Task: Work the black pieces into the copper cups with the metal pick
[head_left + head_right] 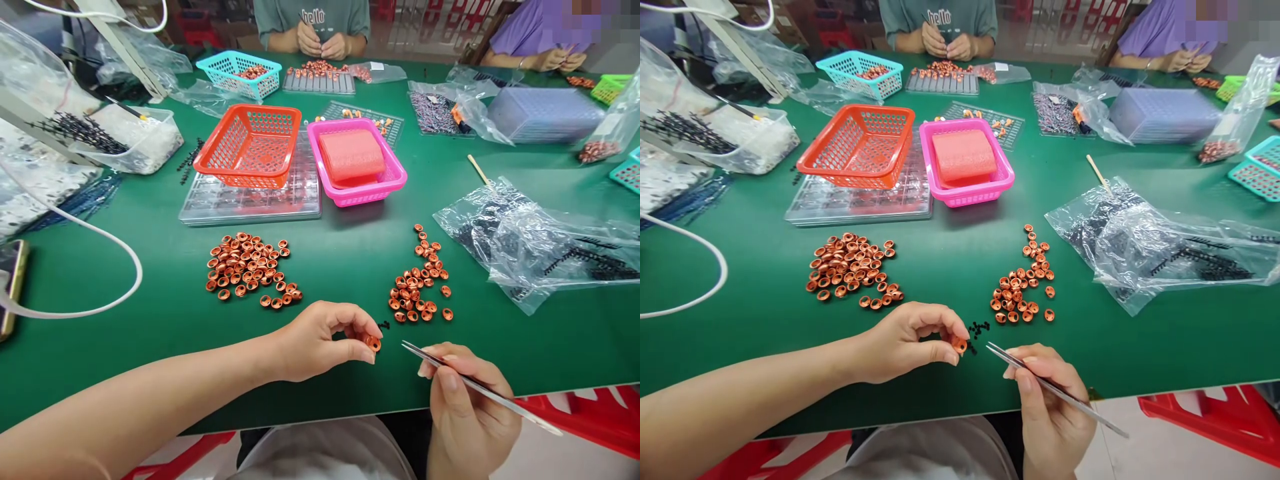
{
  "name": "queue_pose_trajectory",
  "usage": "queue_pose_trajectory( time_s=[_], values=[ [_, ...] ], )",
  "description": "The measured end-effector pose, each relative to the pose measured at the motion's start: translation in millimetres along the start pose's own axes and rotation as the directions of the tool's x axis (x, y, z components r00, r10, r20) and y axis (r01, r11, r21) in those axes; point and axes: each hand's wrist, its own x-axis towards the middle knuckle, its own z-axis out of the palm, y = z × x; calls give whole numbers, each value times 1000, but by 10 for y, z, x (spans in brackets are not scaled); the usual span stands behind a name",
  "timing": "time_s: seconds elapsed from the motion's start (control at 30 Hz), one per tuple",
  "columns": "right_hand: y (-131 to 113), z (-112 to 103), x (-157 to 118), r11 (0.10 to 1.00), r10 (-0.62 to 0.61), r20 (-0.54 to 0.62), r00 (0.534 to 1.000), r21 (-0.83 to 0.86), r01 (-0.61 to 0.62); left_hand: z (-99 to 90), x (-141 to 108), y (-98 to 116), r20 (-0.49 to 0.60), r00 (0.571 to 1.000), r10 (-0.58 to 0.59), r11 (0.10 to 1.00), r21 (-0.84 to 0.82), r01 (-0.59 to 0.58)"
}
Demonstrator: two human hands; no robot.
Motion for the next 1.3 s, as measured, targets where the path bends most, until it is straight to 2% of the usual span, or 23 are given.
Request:
queue_pose_trajectory(
  time_s=[0.33,0.4,0.47,0.53,0.63,0.7,0.77,0.83,0.87,0.93,1.0,1.07,1.2,1.3],
  values=[
    [5,11,4,998,-53,44,998,-11,54,-12,9,-27,10,1000,23,998,56,-23],
    [3,13,5,998,-62,61,996,4,62,-33,9,0,4,999,38,988,150,-38],
    [6,13,-2,998,-59,64,996,3,59,-86,0,54,-7,997,71,932,356,-64],
    [12,10,-14,998,-53,56,997,-11,54,-172,-23,125,-8,994,109,768,635,-79],
    [22,-4,-30,999,-47,71,996,-16,49,-342,-91,230,-15,993,117,373,927,-30],
    [24,-13,-38,999,-45,100,994,-4,46,-456,-152,288,-41,992,120,160,987,22],
    [23,-15,-41,999,-39,125,991,3,39,-547,-213,342,-55,991,122,3,999,55],
    [22,-5,-39,1000,-31,133,991,1,31,-590,-257,394,-45,991,124,-104,993,58],
    [22,4,-35,999,-41,120,992,0,41,-587,-268,418,-29,990,137,-128,991,47],
    [25,25,-25,997,-82,45,996,-3,83,-519,-259,451,18,979,201,-118,993,6],
    [29,44,-12,990,-139,-65,988,-1,139,-377,-200,455,75,959,275,-47,997,-64],
    [32,54,-4,984,-173,-145,974,14,177,-194,-88,428,145,946,291,31,987,-161],
    [36,46,-14,978,-198,-178,964,24,206,123,242,323,220,947,233,127,959,-254],
    [43,34,-34,978,-199,-180,963,22,206,245,465,255,241,954,181,146,952,-269]
  ],
)
